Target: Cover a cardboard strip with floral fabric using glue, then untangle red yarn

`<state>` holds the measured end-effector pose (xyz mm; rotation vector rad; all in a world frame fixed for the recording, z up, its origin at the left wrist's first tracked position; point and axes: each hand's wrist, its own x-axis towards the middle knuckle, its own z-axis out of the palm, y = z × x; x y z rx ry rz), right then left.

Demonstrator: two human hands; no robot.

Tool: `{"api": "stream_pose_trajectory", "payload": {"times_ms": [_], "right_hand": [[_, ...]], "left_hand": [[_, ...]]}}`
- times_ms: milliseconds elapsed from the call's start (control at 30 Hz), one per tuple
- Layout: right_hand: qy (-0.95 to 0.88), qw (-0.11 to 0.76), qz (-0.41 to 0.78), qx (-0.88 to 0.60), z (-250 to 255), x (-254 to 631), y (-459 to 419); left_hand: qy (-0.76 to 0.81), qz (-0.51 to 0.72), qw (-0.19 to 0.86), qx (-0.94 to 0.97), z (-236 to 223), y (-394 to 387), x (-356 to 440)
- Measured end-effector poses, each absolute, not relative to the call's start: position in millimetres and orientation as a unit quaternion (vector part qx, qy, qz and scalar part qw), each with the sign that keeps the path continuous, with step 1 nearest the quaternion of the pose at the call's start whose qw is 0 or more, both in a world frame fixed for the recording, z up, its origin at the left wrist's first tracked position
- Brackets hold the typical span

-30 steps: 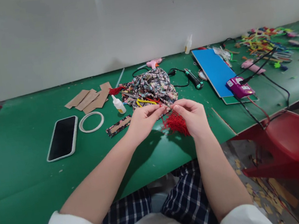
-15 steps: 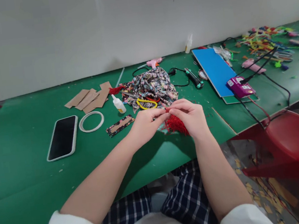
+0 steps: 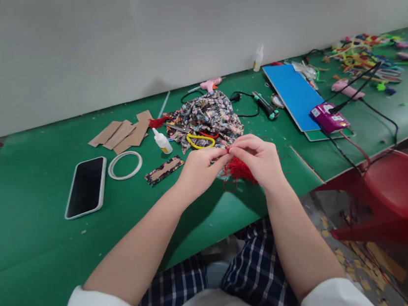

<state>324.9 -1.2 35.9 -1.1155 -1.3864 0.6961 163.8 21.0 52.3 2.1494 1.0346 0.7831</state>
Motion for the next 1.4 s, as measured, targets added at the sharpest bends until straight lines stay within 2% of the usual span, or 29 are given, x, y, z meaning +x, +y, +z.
{"api": "stream_pose_trajectory", "payload": {"times_ms": [400, 1100, 1400], "right_hand": [[-0.579, 0.581, 0.307, -0.484, 35.4, 324.8, -1.4], [-0.584, 0.558, 0.339, -0.481, 36.1, 326.4, -1.6], [-0.562, 0.574, 0.386, -0.453, 33.6, 327.3, -2.5]], "left_hand": [[0.380, 0.291, 0.284, 0.831, 54.0, 19.2, 164.5], [0.339, 0.233, 0.147, 0.899, 56.2, 19.5, 162.7], [0.328, 0.238, 0.205, 0.891, 59.4, 19.3, 161.2]]}}
